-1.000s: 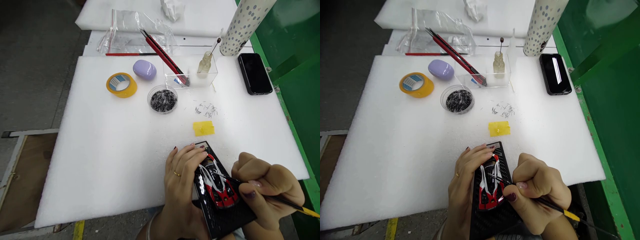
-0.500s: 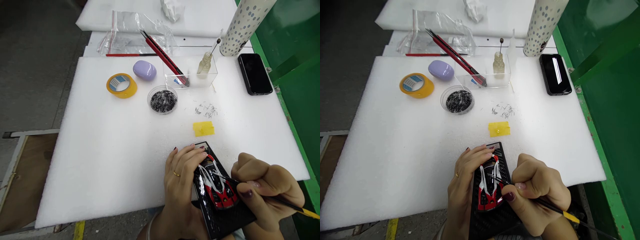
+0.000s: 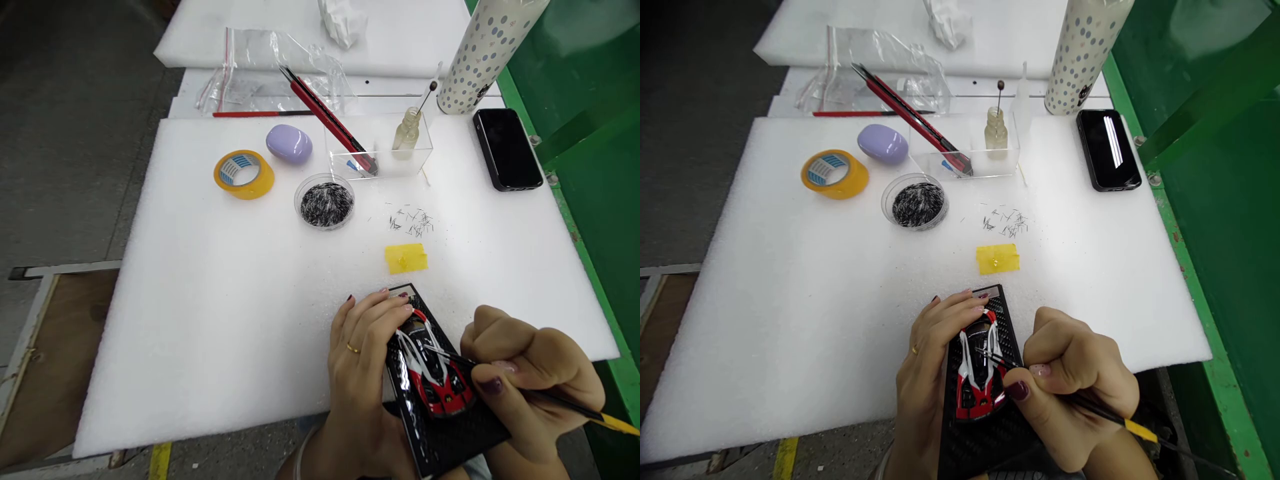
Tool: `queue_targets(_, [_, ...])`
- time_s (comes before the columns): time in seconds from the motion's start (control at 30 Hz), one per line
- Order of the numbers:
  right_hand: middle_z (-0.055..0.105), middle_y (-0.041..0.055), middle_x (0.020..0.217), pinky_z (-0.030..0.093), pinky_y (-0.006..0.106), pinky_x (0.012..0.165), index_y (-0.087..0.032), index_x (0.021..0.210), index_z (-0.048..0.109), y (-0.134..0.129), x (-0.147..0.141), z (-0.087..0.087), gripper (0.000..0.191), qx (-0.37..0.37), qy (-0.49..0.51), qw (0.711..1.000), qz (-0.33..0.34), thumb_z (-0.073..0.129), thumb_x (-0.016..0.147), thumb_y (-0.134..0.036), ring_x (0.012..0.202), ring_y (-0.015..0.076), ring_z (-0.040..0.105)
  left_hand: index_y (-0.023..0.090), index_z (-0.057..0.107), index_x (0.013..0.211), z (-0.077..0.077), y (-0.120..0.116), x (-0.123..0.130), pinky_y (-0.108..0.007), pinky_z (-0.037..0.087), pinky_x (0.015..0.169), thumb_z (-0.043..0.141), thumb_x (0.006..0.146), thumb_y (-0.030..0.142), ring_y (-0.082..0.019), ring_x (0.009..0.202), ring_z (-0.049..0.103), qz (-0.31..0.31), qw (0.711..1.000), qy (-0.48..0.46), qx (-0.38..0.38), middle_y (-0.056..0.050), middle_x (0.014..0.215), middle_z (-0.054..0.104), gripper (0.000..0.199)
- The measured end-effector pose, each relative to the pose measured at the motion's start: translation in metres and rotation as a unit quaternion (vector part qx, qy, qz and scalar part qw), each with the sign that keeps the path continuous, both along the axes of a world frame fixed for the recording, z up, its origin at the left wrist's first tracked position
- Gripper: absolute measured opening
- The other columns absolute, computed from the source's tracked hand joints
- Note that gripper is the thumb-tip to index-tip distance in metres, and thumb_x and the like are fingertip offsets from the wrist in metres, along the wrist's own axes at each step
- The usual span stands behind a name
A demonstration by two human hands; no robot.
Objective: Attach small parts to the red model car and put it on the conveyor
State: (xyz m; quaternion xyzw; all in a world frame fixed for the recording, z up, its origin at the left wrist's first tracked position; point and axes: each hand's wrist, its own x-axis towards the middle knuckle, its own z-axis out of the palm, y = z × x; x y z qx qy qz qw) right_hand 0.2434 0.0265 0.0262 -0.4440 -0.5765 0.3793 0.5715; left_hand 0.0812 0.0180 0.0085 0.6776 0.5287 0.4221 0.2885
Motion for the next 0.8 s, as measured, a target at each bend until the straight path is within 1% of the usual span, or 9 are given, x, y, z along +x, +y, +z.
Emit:
queue_targets(0.1, [0.047,-0.0043,0.06,0.035,0.029,0.048,-0.023,0.079,0.05,0.002,-0.004,0.002,0.024,0.028,0.043,0.998,-0.022,0.071,0.087,-0.014,0.049,0.011,0.039,0.025,0.053,0.132,-0.001,0.0,0.0,-0.037,0.024,0.122,0.052,0.099,0.039,-0.02,0.133,0.054,0.005,1.0,0.002,-0.004,-0.001,0.134,0.064,0.036])
queue_targets(0.2, [0.044,-0.0041,0.06,0.035,0.028,0.047,-0.022,0.081,0.054,0.008,-0.005,0.006,0.018,0.018,0.101,0.994,-0.028,0.069,0.09,-0.014,0.052,0.0115,0.041,0.025,0.053,0.132,-0.001,0.0,-0.001,-0.038,0.023,0.123,0.043,0.101,0.04,-0.02,0.132,0.054,-0.007,1.0,0.006,-0.001,-0.002,0.134,0.064,0.035])
queue_targets(0.27, [0.044,-0.0043,0.059,0.035,0.028,0.046,-0.021,0.083,0.058,0.012,-0.002,0.008,0.015,0.031,0.131,0.989,-0.062,0.071,0.089,-0.016,0.052,0.0115,0.041,0.022,0.052,0.13,0.001,0.001,0.001,-0.039,0.022,0.122,0.039,0.099,0.059,-0.022,0.13,0.056,-0.015,1.0,0.018,0.021,-0.005,0.131,0.065,0.05])
queue_targets(0.33, [0.051,-0.0031,0.06,0.034,0.028,0.045,-0.02,0.087,0.064,0.012,0.007,0.008,0.009,0.057,0.122,0.984,-0.114,0.072,0.091,-0.023,0.051,0.0116,0.042,0.019,0.051,0.129,0.004,0.002,0.004,-0.043,0.018,0.123,0.037,0.088,0.081,-0.025,0.126,0.058,-0.018,0.997,0.047,0.052,-0.008,0.127,0.066,0.076])
queue_targets(0.4, [0.059,-0.0004,0.064,0.036,0.029,0.047,-0.02,0.092,0.069,0.005,0.019,0.006,0.015,0.05,0.077,0.986,-0.137,0.063,0.099,-0.031,0.051,0.0119,0.047,0.018,0.049,0.13,0.007,0.001,0.011,-0.048,0.008,0.125,0.046,0.074,0.09,-0.029,0.126,0.057,-0.017,0.994,0.09,0.062,-0.01,0.126,0.066,0.091])
queue_targets(0.5, [0.064,0.0028,0.07,0.047,0.031,0.059,-0.021,0.087,0.07,-0.013,0.039,0.006,0.035,-0.026,-0.003,0.995,-0.099,0.045,0.107,-0.035,0.061,0.0148,0.058,0.019,0.047,0.132,0.009,-0.004,0.024,-0.051,-0.005,0.125,0.071,0.055,0.083,-0.034,0.128,0.053,-0.001,0.989,0.139,0.058,-0.011,0.126,0.065,0.103])
queue_targets(0.57, [0.068,0.0042,0.079,0.052,0.032,0.068,-0.021,0.084,0.068,-0.025,0.048,0.009,0.03,-0.078,-0.065,0.993,-0.059,0.05,0.104,-0.035,0.076,0.0184,0.064,0.02,0.046,0.133,0.007,-0.009,0.035,-0.052,-0.007,0.125,0.082,0.047,0.076,-0.036,0.128,0.052,0.019,0.987,0.15,0.062,-0.01,0.124,0.066,0.109])
queue_targets(0.7, [0.07,0.0045,0.098,0.052,0.03,0.075,-0.023,0.094,0.063,-0.035,0.056,0.016,0.015,-0.156,-0.178,0.972,-0.017,0.066,0.095,-0.037,0.09,0.0203,0.065,0.022,0.045,0.136,0.003,-0.014,0.054,-0.059,-0.01,0.123,0.085,0.054,0.063,-0.038,0.132,0.049,0.057,0.984,0.159,0.064,-0.01,0.124,0.066,0.1])
queue_targets(0.8, [0.069,0.0026,0.097,0.05,0.028,0.075,-0.024,0.092,0.06,-0.032,0.055,0.016,0.015,-0.159,-0.22,0.962,-0.022,0.071,0.089,-0.033,0.089,0.0192,0.063,0.022,0.044,0.138,0.003,-0.015,0.063,-0.064,-0.011,0.121,0.088,0.057,0.057,-0.039,0.132,0.048,0.062,0.977,0.192,0.067,-0.011,0.125,0.065,0.099])
